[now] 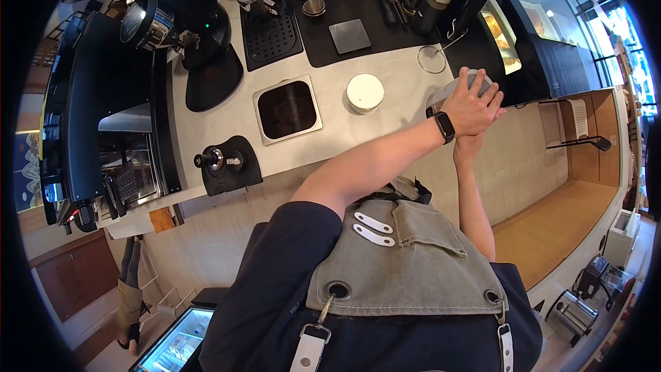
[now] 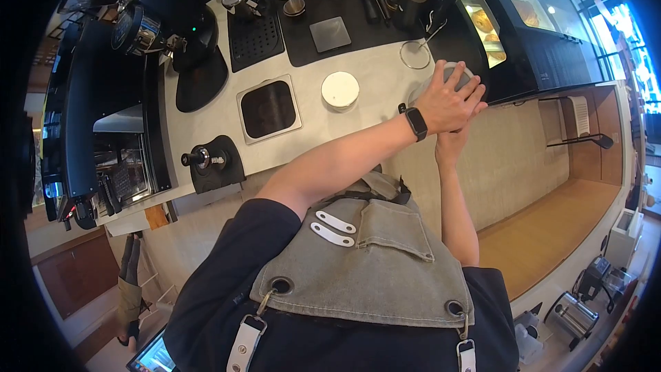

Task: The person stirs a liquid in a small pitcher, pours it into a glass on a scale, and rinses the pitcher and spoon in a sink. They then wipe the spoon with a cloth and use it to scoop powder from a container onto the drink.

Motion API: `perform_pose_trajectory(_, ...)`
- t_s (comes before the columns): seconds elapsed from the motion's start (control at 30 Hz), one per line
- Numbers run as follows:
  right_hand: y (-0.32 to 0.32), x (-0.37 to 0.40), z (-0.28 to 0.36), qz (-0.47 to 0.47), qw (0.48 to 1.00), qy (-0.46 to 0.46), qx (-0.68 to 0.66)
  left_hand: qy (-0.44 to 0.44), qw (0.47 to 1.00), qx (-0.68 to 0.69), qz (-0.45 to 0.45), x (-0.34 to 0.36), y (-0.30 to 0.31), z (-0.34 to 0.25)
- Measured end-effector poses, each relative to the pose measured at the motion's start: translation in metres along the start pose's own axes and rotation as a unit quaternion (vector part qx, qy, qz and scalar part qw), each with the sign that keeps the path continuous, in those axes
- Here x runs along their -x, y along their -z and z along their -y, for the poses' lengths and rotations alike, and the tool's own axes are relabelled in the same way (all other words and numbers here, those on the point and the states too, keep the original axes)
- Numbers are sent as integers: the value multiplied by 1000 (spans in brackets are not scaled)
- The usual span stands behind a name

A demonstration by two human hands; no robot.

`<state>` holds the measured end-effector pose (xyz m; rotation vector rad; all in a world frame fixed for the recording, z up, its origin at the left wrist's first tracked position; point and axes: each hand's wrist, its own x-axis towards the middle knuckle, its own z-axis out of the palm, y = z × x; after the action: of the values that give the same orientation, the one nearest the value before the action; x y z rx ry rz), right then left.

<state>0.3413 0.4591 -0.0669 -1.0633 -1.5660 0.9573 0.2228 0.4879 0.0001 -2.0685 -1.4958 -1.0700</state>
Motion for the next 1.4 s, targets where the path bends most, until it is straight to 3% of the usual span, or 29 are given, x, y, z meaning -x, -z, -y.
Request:
perform_pose_trajectory(0.27, 11, 2, -46, 0, 999, -39, -16, -22, 1000, -4, 15, 1, 19, 7)
perform_pose_trajectory(0.43, 3, 0, -23, -9, 999, 1, -39, -27, 999, -16, -10, 2, 14, 7)
perform_pose_trajectory(0.57, -4, 0, 4, -19, 999, 6, -28, 2, 1000, -3, -23, 0, 12, 2)
perform_pose_trajectory(0.73, 6, 1, -22, 0, 997, -39, -64, 49, 998, 33, -28, -5, 16, -2)
perform_pose_trajectory(0.8, 5, 2, -29, -2, 996, -41, -84, 146, 980, 120, -66, -18, 25, -4)
perform_pose_trajectory(0.87, 6, -1, -35, -4, 993, -19, -114, 269, 923, 260, -95, -33, 39, -4)
perform_pose_trajectory(0.93, 3, -1, -30, -6, 994, -29, -108, 406, 795, 439, -101, -37, 58, 1)
perform_pose_trajectory(1.07, 2, -1, -25, -20, 996, -48, -78, 475, 709, 462, -241, 0, 27, 30)
perform_pose_trajectory(1.13, 3, 1, -14, -27, 995, -59, -74, 519, 606, 536, -275, 23, 11, 38)
perform_pose_trajectory(1.23, 1, 3, -6, -38, 994, -61, -79, 593, 553, 514, -279, 41, 9, 31)
perform_pose_trajectory(1.33, 6, 3, -5, -37, 993, -64, -90, 613, 620, 423, -245, 74, -18, 39)
perform_pose_trajectory(1.37, 8, 2, -2, -36, 993, -65, -91, 593, 721, 318, -166, 93, -30, 49)
perform_pose_trajectory(1.4, 10, 3, 0, -35, 993, -65, -91, 596, 742, 284, -118, 96, -30, 52)
